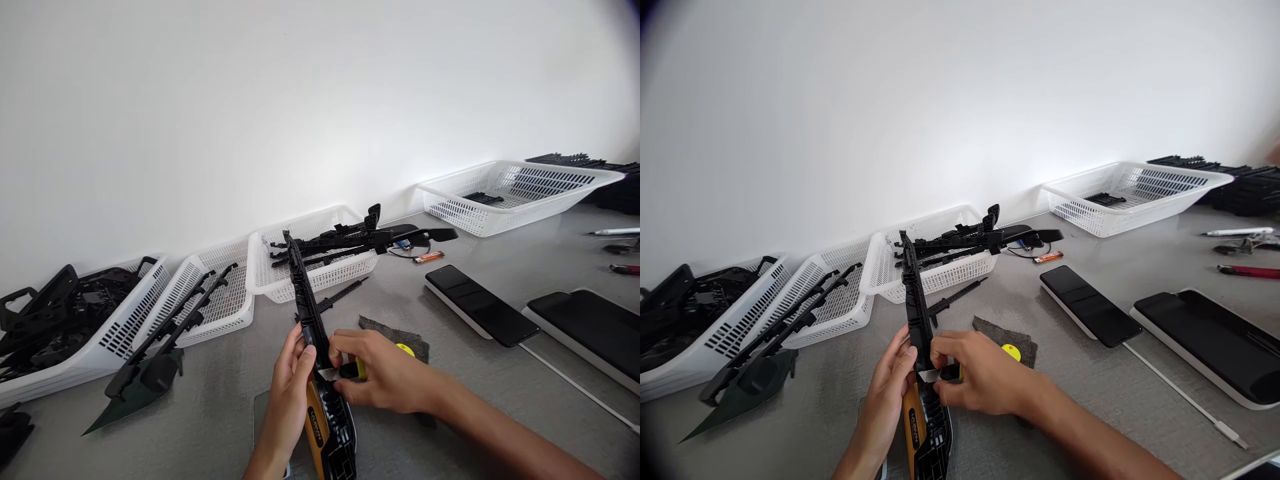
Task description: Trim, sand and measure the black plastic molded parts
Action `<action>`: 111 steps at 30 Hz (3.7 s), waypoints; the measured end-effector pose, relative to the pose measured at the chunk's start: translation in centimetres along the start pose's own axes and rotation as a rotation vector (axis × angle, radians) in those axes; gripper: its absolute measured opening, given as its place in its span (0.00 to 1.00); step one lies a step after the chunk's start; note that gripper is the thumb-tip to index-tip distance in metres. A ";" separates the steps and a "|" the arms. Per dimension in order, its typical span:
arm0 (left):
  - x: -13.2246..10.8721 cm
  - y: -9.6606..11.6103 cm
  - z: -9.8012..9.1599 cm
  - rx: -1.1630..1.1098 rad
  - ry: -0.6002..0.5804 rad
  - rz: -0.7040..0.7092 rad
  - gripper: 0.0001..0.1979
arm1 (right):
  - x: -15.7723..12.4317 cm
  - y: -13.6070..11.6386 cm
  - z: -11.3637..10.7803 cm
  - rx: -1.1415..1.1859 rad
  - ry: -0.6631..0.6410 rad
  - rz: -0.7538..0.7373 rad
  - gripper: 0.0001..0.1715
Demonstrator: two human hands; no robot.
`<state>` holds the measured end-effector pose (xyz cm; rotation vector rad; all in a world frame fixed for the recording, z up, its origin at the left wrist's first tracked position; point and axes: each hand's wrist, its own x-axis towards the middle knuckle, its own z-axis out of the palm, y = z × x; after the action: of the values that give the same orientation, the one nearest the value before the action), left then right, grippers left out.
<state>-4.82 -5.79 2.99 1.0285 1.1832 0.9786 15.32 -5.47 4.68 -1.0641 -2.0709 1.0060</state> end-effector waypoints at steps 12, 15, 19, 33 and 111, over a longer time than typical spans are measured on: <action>-0.3 0.4 -0.3 0.066 -0.006 -0.074 0.44 | -0.4 0.3 -0.9 0.075 0.000 -0.040 0.05; -0.5 0.4 -0.4 0.079 -0.002 -0.090 0.40 | -0.4 0.4 -0.9 0.078 0.003 -0.053 0.06; -0.5 0.4 -0.2 0.067 -0.016 -0.040 0.34 | -0.4 0.5 -0.7 0.091 0.027 -0.055 0.05; -0.1 0.3 0.0 0.109 -0.048 0.004 0.41 | -0.4 0.2 -1.4 0.164 -0.067 -0.059 0.03; 0.9 -0.5 -0.1 -0.021 0.149 0.159 0.38 | -0.2 0.6 0.3 -0.115 0.062 0.085 0.50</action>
<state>-4.79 -5.01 2.28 1.0596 1.2234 1.2070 15.45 -5.50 3.99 -1.2348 -2.0691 0.8913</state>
